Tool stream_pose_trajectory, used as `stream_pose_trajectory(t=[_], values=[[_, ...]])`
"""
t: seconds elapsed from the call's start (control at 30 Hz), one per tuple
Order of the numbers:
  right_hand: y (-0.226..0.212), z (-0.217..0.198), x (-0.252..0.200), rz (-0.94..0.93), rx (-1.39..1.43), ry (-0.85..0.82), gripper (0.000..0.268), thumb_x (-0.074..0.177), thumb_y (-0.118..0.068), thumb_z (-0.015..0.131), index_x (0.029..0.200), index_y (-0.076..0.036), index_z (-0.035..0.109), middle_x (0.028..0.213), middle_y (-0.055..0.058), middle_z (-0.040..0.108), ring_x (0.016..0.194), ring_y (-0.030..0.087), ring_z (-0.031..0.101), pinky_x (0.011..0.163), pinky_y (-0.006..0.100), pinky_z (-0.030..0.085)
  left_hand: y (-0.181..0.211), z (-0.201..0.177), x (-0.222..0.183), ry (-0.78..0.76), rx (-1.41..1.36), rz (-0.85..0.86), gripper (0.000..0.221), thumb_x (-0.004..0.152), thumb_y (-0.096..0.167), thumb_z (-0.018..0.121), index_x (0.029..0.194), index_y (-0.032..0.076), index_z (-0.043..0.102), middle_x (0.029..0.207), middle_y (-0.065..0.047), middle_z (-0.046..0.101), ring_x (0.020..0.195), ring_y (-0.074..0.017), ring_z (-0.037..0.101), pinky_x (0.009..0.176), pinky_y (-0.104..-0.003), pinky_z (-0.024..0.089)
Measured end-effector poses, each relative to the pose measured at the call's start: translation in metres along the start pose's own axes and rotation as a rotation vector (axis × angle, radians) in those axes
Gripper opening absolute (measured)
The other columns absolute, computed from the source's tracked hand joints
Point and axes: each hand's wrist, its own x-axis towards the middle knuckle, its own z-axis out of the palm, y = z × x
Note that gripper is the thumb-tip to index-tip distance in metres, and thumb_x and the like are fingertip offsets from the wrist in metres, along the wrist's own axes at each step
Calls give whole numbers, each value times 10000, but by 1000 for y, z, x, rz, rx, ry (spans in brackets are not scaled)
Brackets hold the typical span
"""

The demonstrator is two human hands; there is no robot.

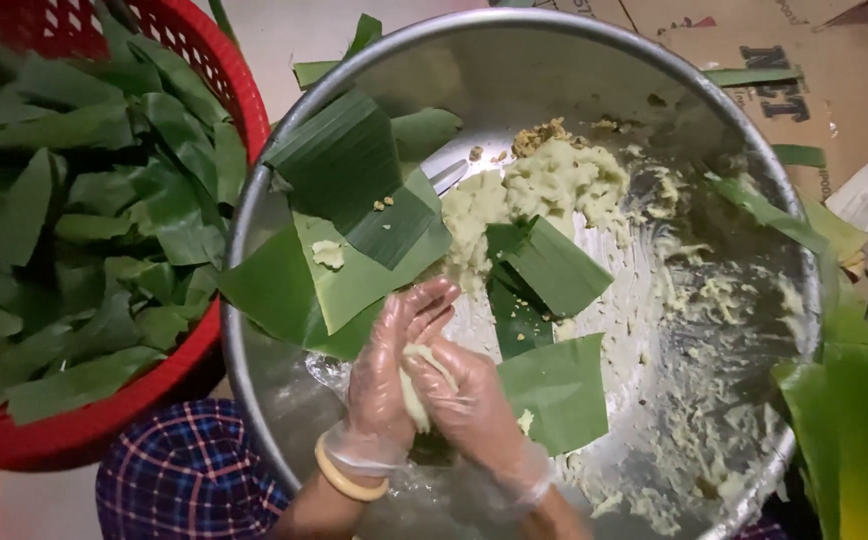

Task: The person is portioning out dough, shaping it, and wrapping it in banana leaves to prepare traditional cakes.

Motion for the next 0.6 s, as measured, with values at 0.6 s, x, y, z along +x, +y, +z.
stream_pose_trajectory(t=[0.6], values=[[-20, -13, -2, 36, -53, -417, 436, 940, -288, 513, 1312, -61, 532, 1034, 82, 595, 798, 183, 537, 666, 322, 459, 3, -23, 15, 182, -124, -103, 585, 889, 486, 504, 1259, 47, 611, 1267, -191, 635, 1251, -332, 560, 1111, -497, 430]])
